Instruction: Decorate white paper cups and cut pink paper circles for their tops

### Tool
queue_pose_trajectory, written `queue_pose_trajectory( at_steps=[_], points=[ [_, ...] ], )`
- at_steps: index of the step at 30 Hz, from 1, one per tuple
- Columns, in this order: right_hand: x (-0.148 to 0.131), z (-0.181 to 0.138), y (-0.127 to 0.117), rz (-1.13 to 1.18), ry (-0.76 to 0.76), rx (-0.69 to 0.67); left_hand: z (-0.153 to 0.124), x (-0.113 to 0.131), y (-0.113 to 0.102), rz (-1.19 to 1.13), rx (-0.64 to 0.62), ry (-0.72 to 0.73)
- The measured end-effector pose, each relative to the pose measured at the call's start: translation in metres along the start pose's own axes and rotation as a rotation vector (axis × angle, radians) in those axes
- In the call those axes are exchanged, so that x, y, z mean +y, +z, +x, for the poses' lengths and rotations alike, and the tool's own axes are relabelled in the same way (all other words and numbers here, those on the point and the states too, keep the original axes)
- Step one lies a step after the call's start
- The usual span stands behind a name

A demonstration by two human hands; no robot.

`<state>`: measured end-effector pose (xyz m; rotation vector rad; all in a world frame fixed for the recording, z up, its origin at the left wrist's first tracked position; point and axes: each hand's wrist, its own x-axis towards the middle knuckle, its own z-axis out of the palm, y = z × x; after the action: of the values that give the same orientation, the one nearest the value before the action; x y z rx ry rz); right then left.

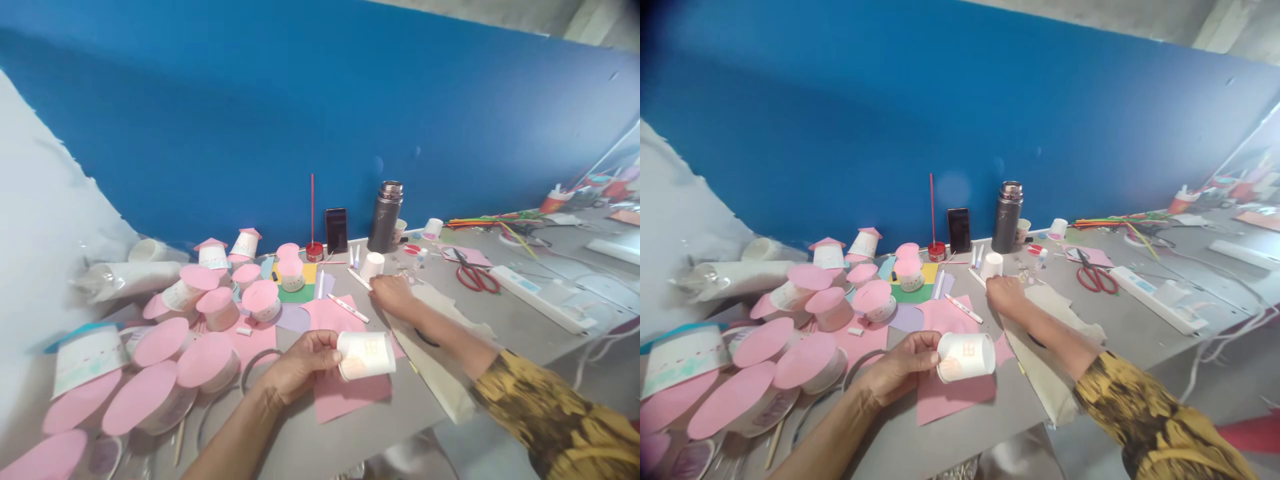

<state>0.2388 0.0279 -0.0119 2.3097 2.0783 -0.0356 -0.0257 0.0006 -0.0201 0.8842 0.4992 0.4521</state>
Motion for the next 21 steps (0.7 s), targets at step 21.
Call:
queue_pose_trajectory(
  at_steps=[21],
  points=[
    [0.176,-0.054,-0.020,1.292,0.278,0.522,-0.001,0.005,-0.006,-0.005,0.018,-0.021]
  ],
)
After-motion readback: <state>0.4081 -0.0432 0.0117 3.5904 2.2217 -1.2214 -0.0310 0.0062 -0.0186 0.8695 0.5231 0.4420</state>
